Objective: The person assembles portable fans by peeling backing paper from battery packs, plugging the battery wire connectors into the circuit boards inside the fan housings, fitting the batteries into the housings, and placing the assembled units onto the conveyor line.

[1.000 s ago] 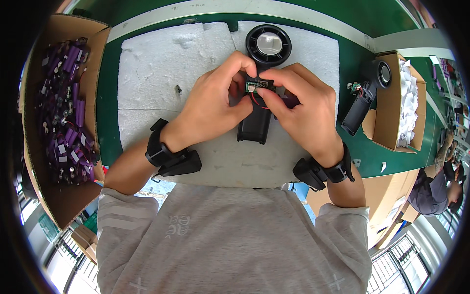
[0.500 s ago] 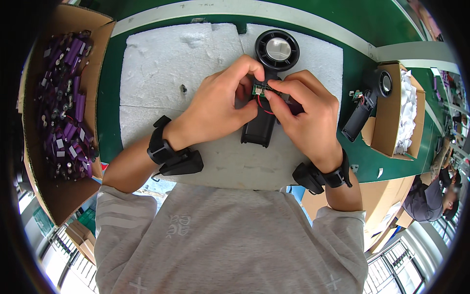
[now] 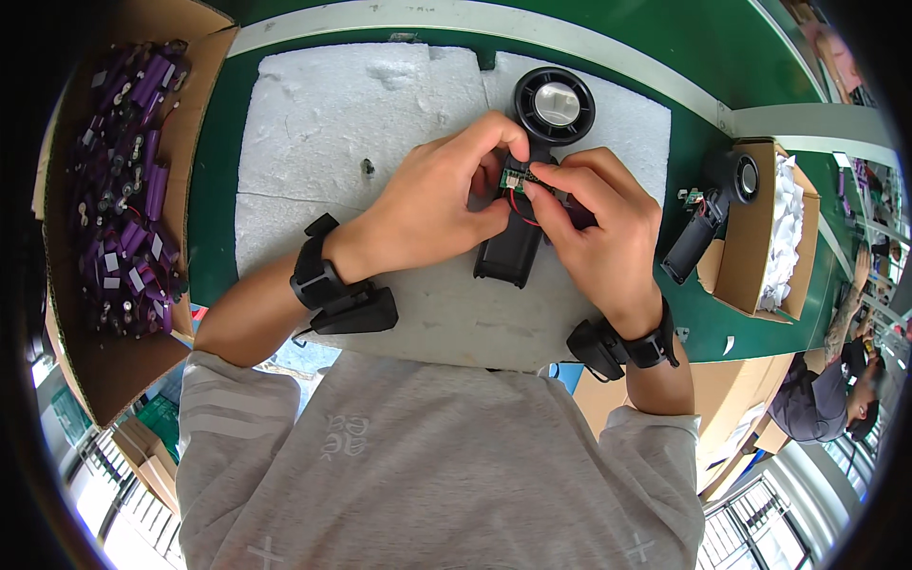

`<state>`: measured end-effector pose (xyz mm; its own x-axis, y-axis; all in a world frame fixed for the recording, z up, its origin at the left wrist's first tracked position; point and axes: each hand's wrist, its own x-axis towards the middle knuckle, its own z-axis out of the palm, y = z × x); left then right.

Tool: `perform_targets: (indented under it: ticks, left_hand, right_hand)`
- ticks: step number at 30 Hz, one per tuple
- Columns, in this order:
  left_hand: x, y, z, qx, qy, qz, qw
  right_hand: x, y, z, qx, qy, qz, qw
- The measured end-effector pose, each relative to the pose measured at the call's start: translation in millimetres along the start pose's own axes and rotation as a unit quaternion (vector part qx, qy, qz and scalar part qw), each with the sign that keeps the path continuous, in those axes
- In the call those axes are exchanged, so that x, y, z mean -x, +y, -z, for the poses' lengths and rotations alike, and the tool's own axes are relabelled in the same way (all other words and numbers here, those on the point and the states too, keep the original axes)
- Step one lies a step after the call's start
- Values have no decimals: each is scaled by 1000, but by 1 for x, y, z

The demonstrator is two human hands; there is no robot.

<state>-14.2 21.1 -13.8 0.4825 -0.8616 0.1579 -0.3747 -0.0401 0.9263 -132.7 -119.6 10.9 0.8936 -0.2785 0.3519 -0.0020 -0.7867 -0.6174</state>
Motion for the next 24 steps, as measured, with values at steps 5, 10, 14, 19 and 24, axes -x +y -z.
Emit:
perform_targets:
  ticks: [5, 10, 14, 19, 24]
  left_hand:
    - [1, 2, 4, 2, -20, 5, 1000]
    - [-3, -4, 14, 97, -60, -3, 993]
    - [-10, -9, 14, 104, -51, -33, 993]
    - [-12, -5, 17, 13, -50, -85, 995]
    - [-14, 1, 22, -12, -110, -50, 993]
  right_hand:
    - [0, -3, 0, 2, -2, -21, 1000]
    - [1, -3, 1, 8, -11, -11, 1000]
    - [-2, -4, 2, -16, 2, -61, 998]
    - [-1, 1, 6, -76, -30, -203, 976]
    - [-2, 9, 17, -162, -149, -212, 952]
